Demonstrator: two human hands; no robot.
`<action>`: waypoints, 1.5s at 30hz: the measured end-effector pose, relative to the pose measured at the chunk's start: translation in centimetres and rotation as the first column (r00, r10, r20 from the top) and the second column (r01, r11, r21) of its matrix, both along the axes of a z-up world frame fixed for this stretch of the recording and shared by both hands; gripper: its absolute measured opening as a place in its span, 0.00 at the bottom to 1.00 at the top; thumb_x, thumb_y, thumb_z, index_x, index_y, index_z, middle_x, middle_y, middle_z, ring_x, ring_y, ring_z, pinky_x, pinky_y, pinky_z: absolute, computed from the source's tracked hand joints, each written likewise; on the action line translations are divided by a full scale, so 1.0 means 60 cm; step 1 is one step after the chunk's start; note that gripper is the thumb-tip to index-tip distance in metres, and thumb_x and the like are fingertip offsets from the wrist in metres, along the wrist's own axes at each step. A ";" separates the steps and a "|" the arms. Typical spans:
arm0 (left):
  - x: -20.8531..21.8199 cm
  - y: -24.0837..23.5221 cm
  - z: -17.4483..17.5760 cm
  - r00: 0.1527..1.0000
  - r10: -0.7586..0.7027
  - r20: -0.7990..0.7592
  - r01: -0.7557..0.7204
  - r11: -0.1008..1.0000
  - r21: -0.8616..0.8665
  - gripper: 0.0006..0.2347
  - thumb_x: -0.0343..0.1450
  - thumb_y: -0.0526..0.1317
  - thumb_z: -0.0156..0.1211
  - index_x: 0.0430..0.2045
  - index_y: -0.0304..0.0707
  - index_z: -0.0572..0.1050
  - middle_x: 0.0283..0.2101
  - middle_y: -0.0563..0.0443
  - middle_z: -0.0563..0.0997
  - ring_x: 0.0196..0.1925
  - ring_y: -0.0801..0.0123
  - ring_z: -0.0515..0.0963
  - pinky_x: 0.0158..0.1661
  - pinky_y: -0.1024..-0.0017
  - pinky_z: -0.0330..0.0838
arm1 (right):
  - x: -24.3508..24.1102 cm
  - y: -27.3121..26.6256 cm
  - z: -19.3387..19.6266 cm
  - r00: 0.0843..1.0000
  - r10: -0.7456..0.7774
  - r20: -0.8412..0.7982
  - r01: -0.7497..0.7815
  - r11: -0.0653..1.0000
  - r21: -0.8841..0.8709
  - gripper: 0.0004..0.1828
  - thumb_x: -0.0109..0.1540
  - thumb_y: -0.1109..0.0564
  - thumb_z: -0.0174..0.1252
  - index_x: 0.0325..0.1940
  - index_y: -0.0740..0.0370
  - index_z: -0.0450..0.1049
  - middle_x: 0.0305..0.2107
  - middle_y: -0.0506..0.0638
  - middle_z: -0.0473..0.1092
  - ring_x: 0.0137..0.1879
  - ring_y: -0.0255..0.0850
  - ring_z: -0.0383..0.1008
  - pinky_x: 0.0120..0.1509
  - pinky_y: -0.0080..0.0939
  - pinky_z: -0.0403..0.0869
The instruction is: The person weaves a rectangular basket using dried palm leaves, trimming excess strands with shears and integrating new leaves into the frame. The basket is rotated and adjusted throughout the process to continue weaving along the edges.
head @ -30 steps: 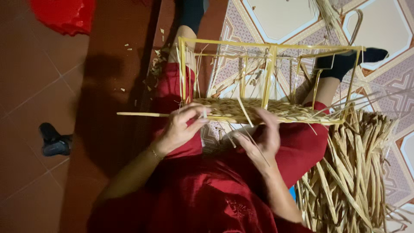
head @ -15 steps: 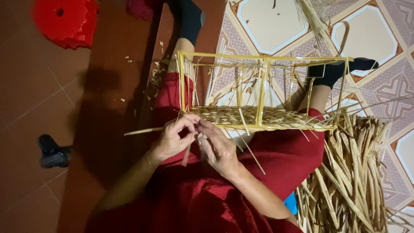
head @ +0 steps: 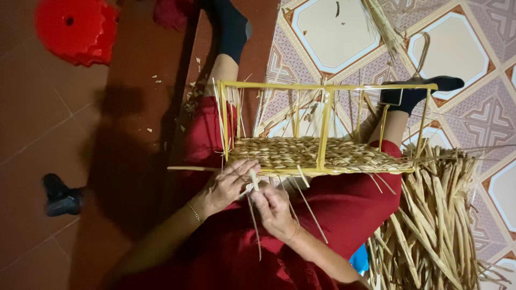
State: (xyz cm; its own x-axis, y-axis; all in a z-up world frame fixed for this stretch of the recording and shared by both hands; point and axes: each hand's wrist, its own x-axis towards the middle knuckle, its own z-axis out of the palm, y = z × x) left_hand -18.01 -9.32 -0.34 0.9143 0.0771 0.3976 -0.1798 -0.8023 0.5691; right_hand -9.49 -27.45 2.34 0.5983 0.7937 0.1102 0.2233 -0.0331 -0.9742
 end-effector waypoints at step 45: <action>0.079 0.028 0.063 0.944 0.146 -0.296 -0.296 0.771 -0.564 0.05 0.73 0.32 0.61 0.40 0.34 0.77 0.39 0.48 0.86 0.40 0.69 0.87 0.40 0.71 0.82 | 0.072 -0.012 0.054 0.935 -0.115 0.337 0.176 0.972 -0.157 0.15 0.63 0.67 0.63 0.54 0.71 0.76 0.33 0.60 0.76 0.33 0.46 0.79 0.37 0.42 0.77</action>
